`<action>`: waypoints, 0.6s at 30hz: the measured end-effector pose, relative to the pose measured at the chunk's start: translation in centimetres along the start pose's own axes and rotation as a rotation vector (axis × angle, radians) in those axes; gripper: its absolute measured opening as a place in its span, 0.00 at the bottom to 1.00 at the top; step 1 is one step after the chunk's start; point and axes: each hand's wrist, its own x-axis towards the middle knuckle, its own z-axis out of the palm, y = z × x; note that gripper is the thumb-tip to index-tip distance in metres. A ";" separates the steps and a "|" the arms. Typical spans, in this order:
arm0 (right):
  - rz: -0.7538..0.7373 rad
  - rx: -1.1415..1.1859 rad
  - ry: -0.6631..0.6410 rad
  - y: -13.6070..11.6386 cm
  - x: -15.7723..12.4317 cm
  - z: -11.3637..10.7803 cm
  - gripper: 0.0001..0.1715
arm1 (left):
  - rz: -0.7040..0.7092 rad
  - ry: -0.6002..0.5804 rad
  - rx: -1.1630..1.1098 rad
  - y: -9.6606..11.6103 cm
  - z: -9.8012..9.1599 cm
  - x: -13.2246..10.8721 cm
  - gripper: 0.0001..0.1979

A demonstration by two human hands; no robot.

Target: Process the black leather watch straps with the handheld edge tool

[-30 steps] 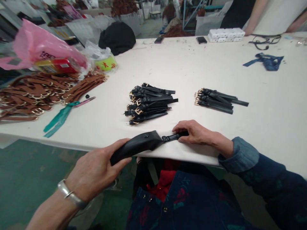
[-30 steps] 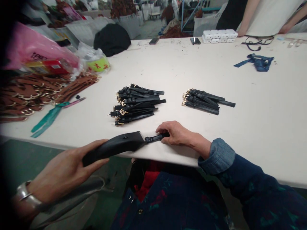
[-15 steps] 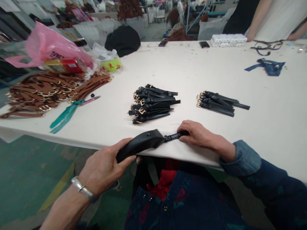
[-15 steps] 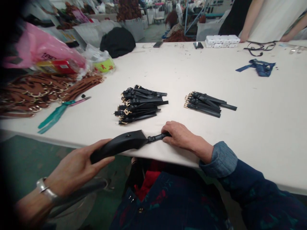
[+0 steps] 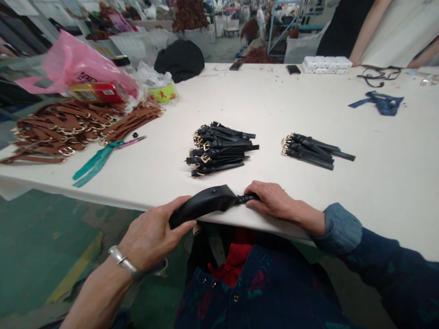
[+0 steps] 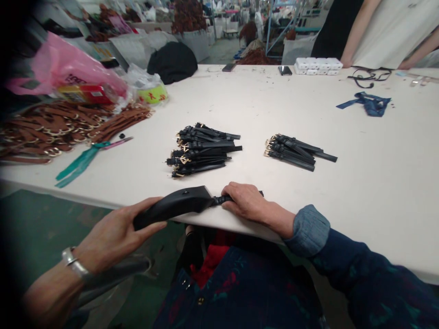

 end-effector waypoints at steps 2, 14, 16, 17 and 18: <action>0.041 0.007 -0.002 -0.1 0.1 0.3 0.12 | 0.003 0.011 -0.011 -0.1 0.2 0.0 0.26; 0.188 0.547 -0.052 0.3 0.3 -0.9 0.15 | -0.096 0.144 -0.216 -1.4 1.1 -3.0 0.30; 0.200 0.470 -0.064 0.2 0.2 -1.3 0.15 | -0.110 0.194 -0.272 -1.6 1.0 -3.9 0.30; 0.190 0.442 -0.077 0.1 0.1 -1.5 0.14 | -0.118 0.216 -0.289 -1.5 0.9 -4.2 0.30; 0.178 0.427 -0.091 0.1 -0.1 -1.7 0.14 | -0.141 0.250 -0.293 -1.3 0.9 -4.6 0.29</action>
